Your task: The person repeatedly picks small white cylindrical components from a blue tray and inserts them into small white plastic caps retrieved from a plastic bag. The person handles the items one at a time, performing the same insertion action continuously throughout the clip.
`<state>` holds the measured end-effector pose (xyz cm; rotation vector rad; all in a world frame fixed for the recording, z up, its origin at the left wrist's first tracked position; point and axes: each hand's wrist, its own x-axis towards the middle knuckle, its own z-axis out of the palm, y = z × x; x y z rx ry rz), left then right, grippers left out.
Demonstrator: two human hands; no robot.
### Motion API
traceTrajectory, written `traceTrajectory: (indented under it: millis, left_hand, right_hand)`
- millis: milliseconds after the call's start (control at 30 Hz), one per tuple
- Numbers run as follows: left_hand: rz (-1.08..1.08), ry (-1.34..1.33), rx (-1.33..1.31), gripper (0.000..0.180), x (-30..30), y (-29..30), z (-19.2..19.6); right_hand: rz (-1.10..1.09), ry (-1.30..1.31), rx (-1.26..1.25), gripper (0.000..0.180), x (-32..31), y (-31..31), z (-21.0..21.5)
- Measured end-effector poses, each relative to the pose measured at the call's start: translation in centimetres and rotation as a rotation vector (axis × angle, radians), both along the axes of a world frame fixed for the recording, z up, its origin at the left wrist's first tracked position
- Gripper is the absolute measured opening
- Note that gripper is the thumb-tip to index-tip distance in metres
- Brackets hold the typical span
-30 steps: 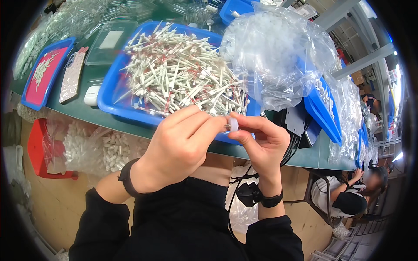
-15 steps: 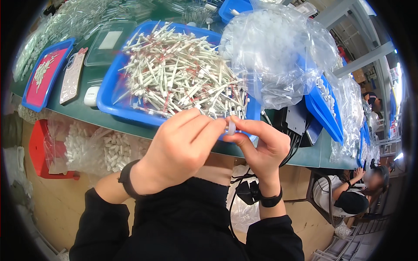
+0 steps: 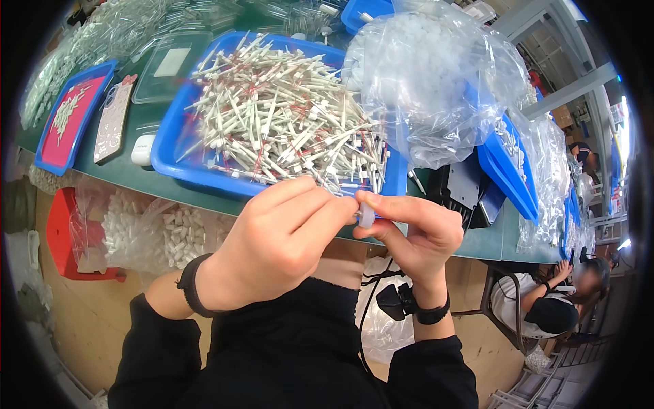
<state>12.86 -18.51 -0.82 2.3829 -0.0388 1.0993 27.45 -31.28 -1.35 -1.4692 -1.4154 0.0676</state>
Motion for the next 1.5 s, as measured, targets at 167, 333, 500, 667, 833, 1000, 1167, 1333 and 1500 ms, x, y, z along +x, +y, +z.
traceTrajectory:
  millis: [167, 333, 500, 667, 833, 1000, 1167, 1333, 1500]
  left_hand:
    - [0.041, -0.013, 0.092, 0.030, 0.1, -0.3, -0.2]
    - [0.081, -0.010, 0.133, 0.030, 0.2, -0.6, -0.4]
    - [0.020, 0.011, 0.075, 0.029, 0.1, 0.0, 0.0]
    - [0.018, -0.026, 0.068, 0.028, 0.4, -0.3, -0.2]
    - [0.014, -0.010, -0.001, 0.023, 0.5, -0.2, -0.3]
    - [-0.028, 0.011, -0.054, 0.023, 0.8, -0.4, -0.5]
    - [-0.017, 0.081, -0.120, 0.026, 0.4, -0.1, 0.6]
    - [0.268, 0.152, -0.083, 0.023, 0.3, 3.6, 0.4]
    - [0.343, 0.233, -0.004, 0.014, 0.9, 5.3, -1.7]
  right_hand:
    - [-0.019, -0.087, 0.029, 0.029, 0.0, 0.1, -0.1]
    - [-0.024, -0.184, 0.066, 0.028, 0.1, 0.3, 0.0]
    - [0.019, -0.029, 0.017, 0.030, 0.5, 0.2, 0.0]
    - [0.045, 0.049, -0.033, 0.031, 0.5, -0.2, -0.2]
    - [0.056, 0.082, -0.014, 0.033, 0.8, 0.0, -0.3]
    - [0.092, 0.114, -0.024, 0.032, 1.3, -0.5, 0.1]
    - [-0.001, 0.174, -0.002, 0.030, 1.8, -2.1, 1.5]
    - [-0.358, 0.165, 0.485, 0.030, 10.3, -7.3, 5.2]
    - [-1.132, -0.167, 0.109, 0.035, 19.1, -8.9, 4.9]
